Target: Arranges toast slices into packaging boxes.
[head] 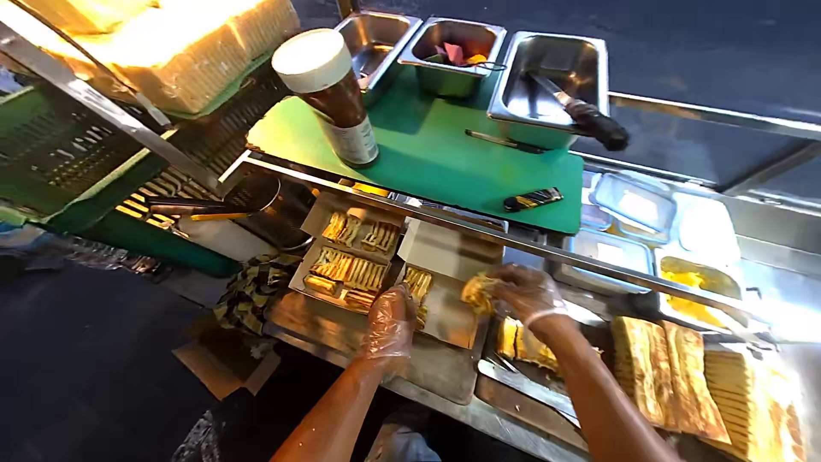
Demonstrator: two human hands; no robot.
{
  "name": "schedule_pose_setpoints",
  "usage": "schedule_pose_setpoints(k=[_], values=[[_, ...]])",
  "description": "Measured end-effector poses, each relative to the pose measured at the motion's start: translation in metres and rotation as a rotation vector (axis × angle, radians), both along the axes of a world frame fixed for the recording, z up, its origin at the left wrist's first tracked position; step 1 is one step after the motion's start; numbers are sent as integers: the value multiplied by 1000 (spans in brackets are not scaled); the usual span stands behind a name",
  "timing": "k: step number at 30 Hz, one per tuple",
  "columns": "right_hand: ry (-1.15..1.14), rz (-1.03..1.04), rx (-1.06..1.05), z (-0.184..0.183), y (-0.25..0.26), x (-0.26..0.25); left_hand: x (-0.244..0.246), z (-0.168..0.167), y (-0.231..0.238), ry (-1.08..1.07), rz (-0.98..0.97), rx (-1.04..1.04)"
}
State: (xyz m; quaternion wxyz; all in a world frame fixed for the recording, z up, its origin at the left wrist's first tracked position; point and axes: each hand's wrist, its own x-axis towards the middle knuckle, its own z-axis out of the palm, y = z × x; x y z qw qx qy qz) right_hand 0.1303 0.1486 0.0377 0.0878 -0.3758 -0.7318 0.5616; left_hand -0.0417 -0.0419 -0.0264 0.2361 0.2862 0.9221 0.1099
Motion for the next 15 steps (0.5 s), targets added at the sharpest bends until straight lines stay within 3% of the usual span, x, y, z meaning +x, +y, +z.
schedule_pose_setpoints(k=[4, 7, 10, 15], values=[[-363, 313, 251, 9, -4, -113, -9, 18, -4, 40, -72, -135], [-488, 289, 236, -17, -7, -165, -10, 23, -10, 6, -242, -145], [-469, 235, 209, -24, -7, -168, -16, 19, -19, -103, -374, -180], [-411, 166, 154, 4, -32, -123, -29, 9, -35, -108, -461, -35]])
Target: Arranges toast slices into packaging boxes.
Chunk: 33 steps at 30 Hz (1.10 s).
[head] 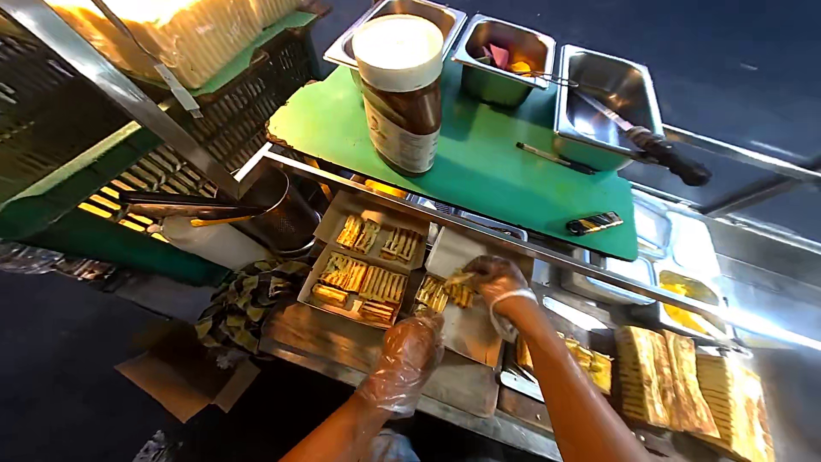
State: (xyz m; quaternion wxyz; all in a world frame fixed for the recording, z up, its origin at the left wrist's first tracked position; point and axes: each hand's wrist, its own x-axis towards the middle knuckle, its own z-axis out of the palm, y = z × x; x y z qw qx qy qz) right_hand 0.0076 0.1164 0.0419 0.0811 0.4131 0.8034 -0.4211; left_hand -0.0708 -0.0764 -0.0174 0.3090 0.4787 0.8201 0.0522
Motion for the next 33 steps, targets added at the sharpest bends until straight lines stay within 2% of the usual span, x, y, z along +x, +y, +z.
schedule_pose_setpoints(k=[2, 5, 7, 10, 12, 14, 16, 18, 22, 27, 31, 33], values=[[-23, -50, 15, -8, -10, 8, -1, -2, -1, -7, -36, -68], [-87, -33, 61, -6, -7, -7, -7, 1, 5, -6, -61, -118], [-133, 10, 86, -7, 5, -25, -11, 2, 5, -12, -78, -100], [-208, 138, 92, -30, 24, -56, -16, 5, 2, -68, -60, -44], [-242, 199, 62, -36, 29, -67, -18, 9, -6, -85, 36, 73], [-178, 178, 47, -25, 21, -59, -19, 6, -22, -34, 152, 320], [-72, 140, 18, -15, -1, -38, -21, -2, -37, -3, 267, 595], [-67, 144, -31, -24, -29, -25, -23, -8, -49, -79, 350, 708], [-194, 211, -84, -52, -50, -44, -22, -16, -58, -177, 408, 720], [-129, 114, -25, -39, -56, -25, -30, -15, -61, -240, 423, 759], [-158, 148, 13, -53, -73, -20, -25, -16, -55, -238, 444, 777], [-180, 76, 38, -50, -75, -22, -25, -12, -45, -195, 422, 773]])
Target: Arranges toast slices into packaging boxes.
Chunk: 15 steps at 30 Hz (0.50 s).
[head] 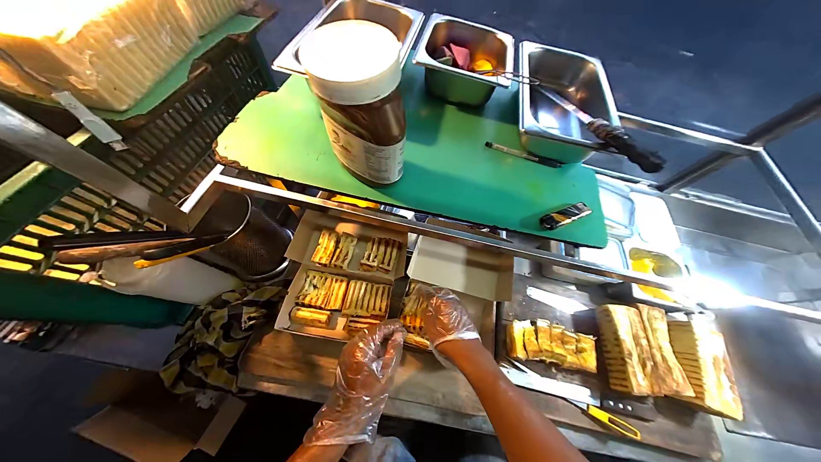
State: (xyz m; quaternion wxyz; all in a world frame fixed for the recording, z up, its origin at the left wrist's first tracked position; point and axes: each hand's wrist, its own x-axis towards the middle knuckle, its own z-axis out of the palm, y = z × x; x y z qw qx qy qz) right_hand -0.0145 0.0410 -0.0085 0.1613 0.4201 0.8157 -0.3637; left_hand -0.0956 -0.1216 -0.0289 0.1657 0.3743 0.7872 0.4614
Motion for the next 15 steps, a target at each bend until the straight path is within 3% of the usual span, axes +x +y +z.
schedule_pose_setpoints(k=[3, 6, 8, 11, 15], values=[[-42, -91, -38, 5, 7, -2, -8, 8, 27, 119, -26, -181], [-5, -12, -61, -9, 13, -7, -22, 3, 62, 172, -227, -621], [21, -6, -60, -14, 14, -8, -25, -3, 76, 290, -305, -760], [95, -76, -71, -9, 16, 5, -23, 4, 81, 327, -329, -736], [330, -147, 47, 27, 31, 30, -23, 43, 96, 190, -306, -533]])
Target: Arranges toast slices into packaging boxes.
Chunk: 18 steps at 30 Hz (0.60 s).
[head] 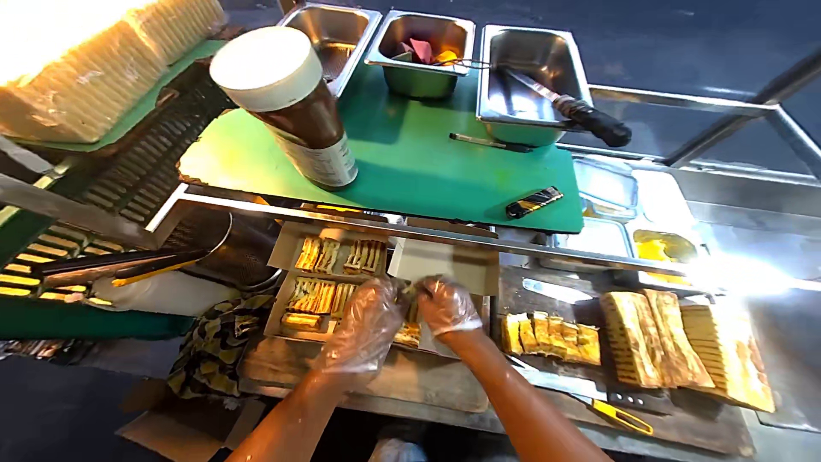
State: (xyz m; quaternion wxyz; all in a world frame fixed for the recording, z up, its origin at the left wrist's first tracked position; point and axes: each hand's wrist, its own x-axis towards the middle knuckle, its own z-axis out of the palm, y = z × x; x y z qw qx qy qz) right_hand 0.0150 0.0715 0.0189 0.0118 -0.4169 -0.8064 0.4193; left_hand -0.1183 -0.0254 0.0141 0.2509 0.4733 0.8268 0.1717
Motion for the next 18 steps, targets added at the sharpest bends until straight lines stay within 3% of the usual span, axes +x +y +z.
schedule_pose_setpoints(k=[3, 6, 8, 12, 15, 18], values=[[6, -19, 8, 9, 35, -9, -4, 8, 33, -37, 79, -7], [-131, 30, -51, -7, 65, -33, -2, 3, 55, 135, 27, -137], [-48, 69, 37, -8, 58, -13, 10, 8, 54, 208, 47, -135], [185, -75, 386, -12, 33, 116, 42, 28, 19, 165, 141, 120], [-158, -326, 229, -25, 61, 232, 112, 16, 7, -63, 84, 207], [-497, -158, 49, -34, 98, 268, 183, -8, 46, -143, -91, -16]])
